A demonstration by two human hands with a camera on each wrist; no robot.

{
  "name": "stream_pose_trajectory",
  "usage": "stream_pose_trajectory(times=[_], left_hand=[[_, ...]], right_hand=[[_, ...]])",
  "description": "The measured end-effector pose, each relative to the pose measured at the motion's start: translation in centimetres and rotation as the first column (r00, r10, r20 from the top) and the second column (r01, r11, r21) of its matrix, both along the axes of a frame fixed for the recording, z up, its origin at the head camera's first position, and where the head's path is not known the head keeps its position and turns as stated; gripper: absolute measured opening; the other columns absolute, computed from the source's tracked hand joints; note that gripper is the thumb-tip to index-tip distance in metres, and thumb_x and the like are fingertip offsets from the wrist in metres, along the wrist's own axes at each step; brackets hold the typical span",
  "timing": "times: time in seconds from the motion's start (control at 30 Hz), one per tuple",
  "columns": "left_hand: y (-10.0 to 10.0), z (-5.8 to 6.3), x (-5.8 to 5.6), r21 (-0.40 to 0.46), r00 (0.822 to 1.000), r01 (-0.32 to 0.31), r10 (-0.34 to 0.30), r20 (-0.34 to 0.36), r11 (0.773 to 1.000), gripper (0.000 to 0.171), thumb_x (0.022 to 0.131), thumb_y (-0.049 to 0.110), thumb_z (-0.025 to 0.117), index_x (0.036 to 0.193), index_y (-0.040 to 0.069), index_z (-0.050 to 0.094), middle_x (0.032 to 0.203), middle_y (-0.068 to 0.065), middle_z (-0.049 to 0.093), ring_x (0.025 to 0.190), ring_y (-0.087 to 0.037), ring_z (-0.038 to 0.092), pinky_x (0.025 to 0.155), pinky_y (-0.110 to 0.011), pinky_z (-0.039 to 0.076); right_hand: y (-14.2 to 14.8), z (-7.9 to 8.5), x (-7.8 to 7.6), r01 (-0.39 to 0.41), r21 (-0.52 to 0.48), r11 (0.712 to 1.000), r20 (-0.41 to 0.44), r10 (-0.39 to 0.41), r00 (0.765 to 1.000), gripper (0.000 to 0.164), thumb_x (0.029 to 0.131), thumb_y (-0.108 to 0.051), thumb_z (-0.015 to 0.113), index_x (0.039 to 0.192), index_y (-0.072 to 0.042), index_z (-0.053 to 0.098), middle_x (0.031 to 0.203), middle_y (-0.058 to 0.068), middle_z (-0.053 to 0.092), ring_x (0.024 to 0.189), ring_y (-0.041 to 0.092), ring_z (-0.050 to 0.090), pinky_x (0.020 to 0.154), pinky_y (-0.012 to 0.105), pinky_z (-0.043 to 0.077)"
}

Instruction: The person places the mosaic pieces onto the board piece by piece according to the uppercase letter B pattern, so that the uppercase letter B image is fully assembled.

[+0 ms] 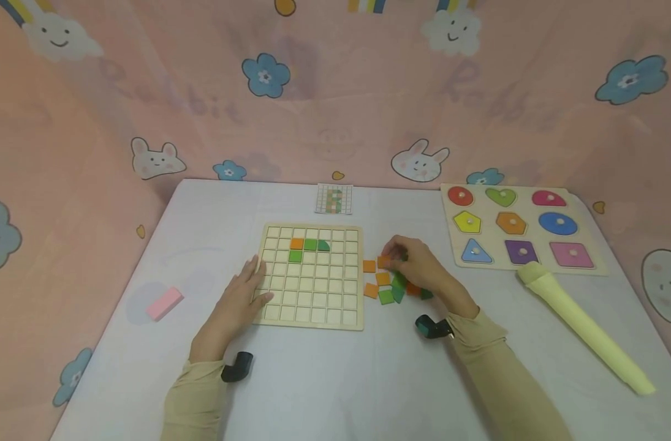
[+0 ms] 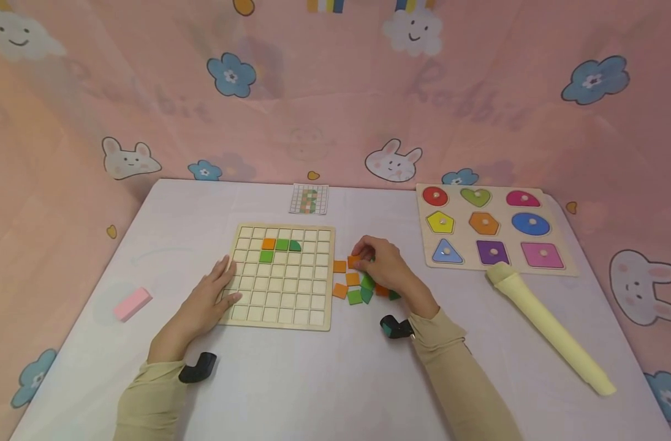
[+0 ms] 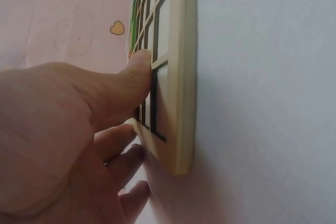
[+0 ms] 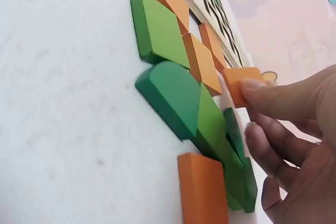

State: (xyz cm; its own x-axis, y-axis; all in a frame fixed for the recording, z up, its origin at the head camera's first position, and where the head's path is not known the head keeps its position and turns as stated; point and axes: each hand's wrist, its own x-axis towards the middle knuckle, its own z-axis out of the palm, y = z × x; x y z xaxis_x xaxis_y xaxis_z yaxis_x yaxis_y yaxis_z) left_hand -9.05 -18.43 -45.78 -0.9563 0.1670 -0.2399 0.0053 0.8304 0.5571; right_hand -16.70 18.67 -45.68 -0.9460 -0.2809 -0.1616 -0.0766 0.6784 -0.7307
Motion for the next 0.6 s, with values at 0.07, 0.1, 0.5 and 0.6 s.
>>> stream_pose_trajectory(times=[0.07,0.1,0.5,0.6], left_hand=[[0.0,0.1,0.0,0.002,1.000,-0.002,0.002,0.003,1.000,0.074,0.107,0.022,0.062,0.167,0.001,0.023,0.179,-0.017,0.006,0.167,-0.036,0.005,0.137,-0.056,0.007],[0.0,0.1,0.0,0.003,1.000,-0.003,0.003,0.006,1.000,0.074,0.107,0.022,0.062,0.167,0.001,0.023,0.179,-0.017,0.006,0.167,-0.036,0.005,0.137,-0.056,0.006],[0.0,-0.1,-0.1,0.003,1.000,-0.010,0.010,0.003,1.000,0.075,0.106,0.021,0.063,0.167,0.001,0.024,0.179,-0.017,0.007,0.167,-0.036,0.006,0.137,-0.056,0.007],[0.0,-0.3,-0.1,0.002,1.000,-0.010,0.010,-0.004,1.000,0.074,0.106,0.022,0.063,0.166,0.001,0.026,0.179,-0.017,0.008,0.167,-0.036,0.007,0.137,-0.056,0.008]], right_hand=[[-0.3,0.0,-0.1,0.022,-0.037,0.999,-0.022,-0.023,0.999,0.015,0.099,-0.004,0.072,0.114,-0.003,0.069,0.107,0.015,0.070,0.097,0.028,0.062,0.087,0.034,0.053],[-0.4,-0.1,-0.1,0.030,-0.054,0.998,-0.034,-0.032,0.999,0.016,0.099,-0.005,0.073,0.114,-0.002,0.069,0.107,0.015,0.071,0.097,0.027,0.062,0.085,0.032,0.053],[-4.3,-0.3,-0.2,0.055,-0.206,0.977,-0.097,-0.076,0.992,0.015,0.097,-0.009,0.077,0.110,-0.003,0.071,0.103,0.013,0.073,0.089,0.022,0.064,0.076,0.021,0.053],[-5.7,-0.6,-0.1,0.044,-0.219,0.975,-0.098,-0.067,0.993,0.016,0.096,-0.009,0.079,0.109,-0.003,0.072,0.103,0.013,0.074,0.090,0.022,0.069,0.079,0.022,0.056]])
